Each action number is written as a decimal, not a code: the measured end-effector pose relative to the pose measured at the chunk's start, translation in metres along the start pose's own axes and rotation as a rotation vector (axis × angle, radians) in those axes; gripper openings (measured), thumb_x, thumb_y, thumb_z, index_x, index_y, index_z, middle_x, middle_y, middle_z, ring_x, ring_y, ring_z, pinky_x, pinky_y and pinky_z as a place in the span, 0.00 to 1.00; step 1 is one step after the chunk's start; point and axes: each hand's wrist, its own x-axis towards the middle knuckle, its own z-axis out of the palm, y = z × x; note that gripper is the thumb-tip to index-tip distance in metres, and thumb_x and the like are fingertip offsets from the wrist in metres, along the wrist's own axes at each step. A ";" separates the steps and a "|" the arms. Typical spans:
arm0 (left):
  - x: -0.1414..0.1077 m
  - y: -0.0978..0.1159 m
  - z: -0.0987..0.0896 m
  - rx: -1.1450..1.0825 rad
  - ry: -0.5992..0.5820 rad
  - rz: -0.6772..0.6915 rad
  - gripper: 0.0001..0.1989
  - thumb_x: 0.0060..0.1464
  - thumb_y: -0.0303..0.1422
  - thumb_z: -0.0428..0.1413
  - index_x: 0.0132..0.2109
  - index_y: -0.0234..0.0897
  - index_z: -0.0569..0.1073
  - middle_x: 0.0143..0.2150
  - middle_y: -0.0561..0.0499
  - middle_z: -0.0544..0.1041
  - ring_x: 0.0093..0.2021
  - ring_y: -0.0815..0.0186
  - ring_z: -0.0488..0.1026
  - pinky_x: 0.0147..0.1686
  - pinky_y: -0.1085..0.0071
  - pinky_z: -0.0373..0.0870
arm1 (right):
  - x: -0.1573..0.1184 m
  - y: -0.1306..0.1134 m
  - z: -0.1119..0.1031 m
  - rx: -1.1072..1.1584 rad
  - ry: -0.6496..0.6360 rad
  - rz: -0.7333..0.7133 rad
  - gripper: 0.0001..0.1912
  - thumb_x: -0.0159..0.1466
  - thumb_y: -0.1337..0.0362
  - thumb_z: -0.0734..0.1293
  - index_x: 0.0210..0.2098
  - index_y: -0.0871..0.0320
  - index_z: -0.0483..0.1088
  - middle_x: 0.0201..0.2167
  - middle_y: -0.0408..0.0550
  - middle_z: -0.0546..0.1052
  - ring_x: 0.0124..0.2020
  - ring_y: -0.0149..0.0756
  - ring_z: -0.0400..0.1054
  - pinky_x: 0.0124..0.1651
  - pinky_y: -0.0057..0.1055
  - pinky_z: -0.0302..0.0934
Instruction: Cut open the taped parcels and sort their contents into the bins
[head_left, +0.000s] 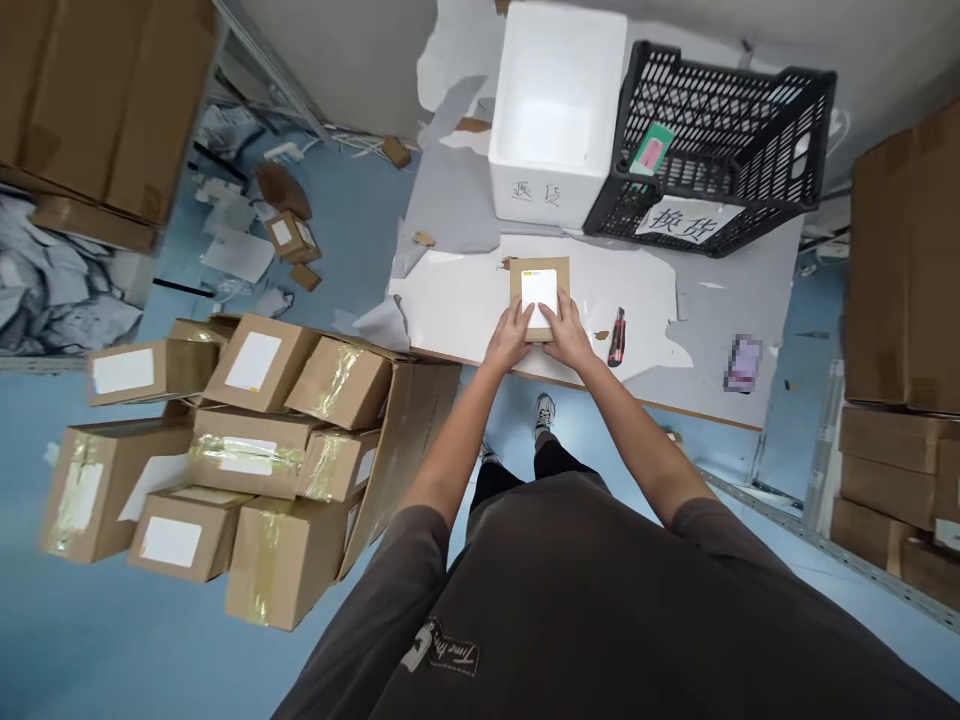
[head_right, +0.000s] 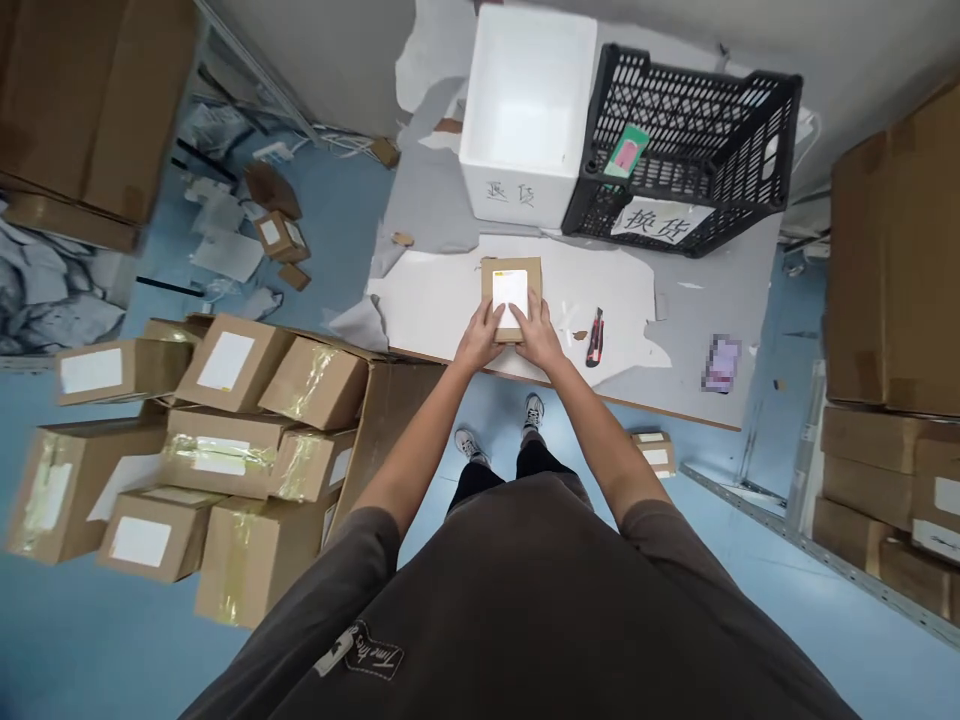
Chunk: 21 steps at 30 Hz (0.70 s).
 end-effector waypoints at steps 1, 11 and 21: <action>0.003 -0.008 0.012 -0.008 -0.019 -0.012 0.52 0.58 0.27 0.72 0.83 0.40 0.58 0.85 0.30 0.51 0.84 0.35 0.54 0.80 0.36 0.60 | 0.002 0.011 0.009 0.013 -0.016 0.005 0.64 0.59 0.65 0.82 0.86 0.46 0.48 0.88 0.54 0.27 0.86 0.74 0.30 0.81 0.80 0.42; -0.031 -0.062 0.061 -0.241 0.031 -0.337 0.56 0.58 0.38 0.72 0.85 0.39 0.52 0.84 0.31 0.58 0.79 0.40 0.66 0.70 0.45 0.76 | -0.012 0.026 0.046 -0.124 -0.108 0.154 0.60 0.63 0.55 0.82 0.85 0.46 0.50 0.88 0.54 0.31 0.85 0.79 0.30 0.77 0.83 0.47; -0.008 -0.051 0.030 -0.194 -0.010 -0.209 0.39 0.66 0.31 0.60 0.81 0.36 0.65 0.76 0.37 0.74 0.78 0.46 0.66 0.78 0.44 0.64 | 0.009 -0.004 0.041 0.086 0.145 0.303 0.60 0.63 0.48 0.80 0.85 0.51 0.51 0.83 0.64 0.51 0.84 0.70 0.44 0.82 0.74 0.43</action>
